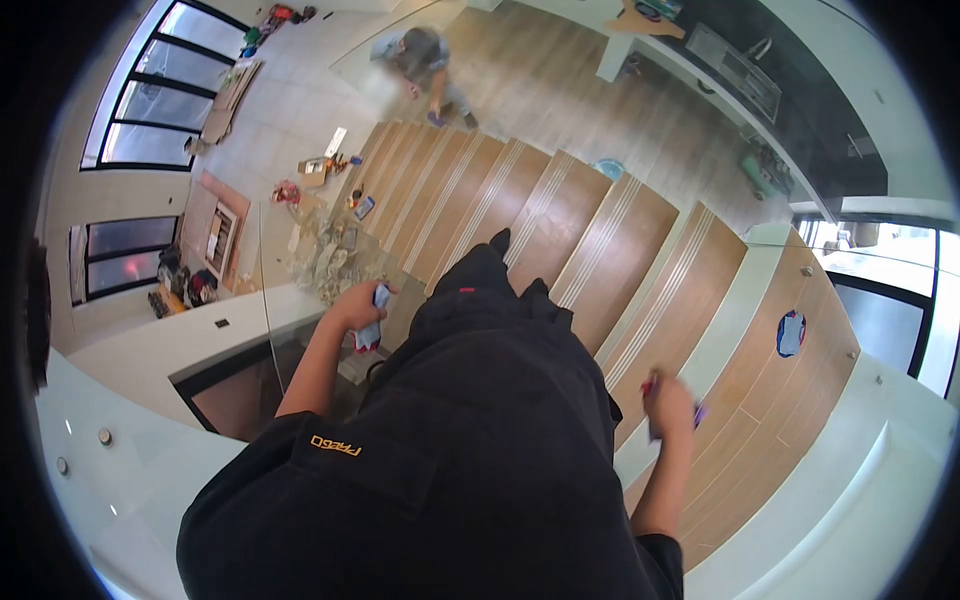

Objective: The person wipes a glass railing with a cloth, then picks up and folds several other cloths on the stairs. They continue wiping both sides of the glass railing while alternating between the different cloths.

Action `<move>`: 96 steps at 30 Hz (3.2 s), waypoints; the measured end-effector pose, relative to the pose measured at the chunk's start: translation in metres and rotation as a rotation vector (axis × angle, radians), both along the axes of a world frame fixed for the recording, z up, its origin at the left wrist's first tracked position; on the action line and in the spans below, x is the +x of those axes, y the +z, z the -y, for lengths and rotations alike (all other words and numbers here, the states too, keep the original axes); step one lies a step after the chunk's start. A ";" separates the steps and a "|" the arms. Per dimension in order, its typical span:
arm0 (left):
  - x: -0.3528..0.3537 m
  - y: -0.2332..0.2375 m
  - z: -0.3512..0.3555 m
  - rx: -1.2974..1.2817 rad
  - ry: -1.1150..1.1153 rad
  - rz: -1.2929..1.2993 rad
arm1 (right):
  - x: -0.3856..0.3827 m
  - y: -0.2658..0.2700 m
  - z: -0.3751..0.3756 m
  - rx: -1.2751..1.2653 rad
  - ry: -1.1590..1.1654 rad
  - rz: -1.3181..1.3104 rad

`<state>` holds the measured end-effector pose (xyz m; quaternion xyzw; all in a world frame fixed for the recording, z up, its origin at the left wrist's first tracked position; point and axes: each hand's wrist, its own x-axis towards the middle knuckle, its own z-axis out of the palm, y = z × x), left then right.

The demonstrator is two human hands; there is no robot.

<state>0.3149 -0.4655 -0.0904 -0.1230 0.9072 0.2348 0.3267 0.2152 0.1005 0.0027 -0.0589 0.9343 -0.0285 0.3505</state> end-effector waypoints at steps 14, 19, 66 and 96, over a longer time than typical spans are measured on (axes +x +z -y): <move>0.198 -0.129 -0.012 0.142 0.883 0.285 | -0.061 0.283 0.237 -0.988 1.325 -0.840; 0.189 -0.129 -0.034 0.070 0.814 0.224 | -0.069 0.284 0.229 -1.062 1.339 -0.809; -0.586 0.310 -0.213 0.919 -0.397 -1.303 | -0.267 -0.011 0.072 -1.249 -1.502 -0.718; -0.551 0.339 -0.309 0.378 -1.217 0.085 | -0.293 0.084 0.166 -1.936 -0.984 -1.041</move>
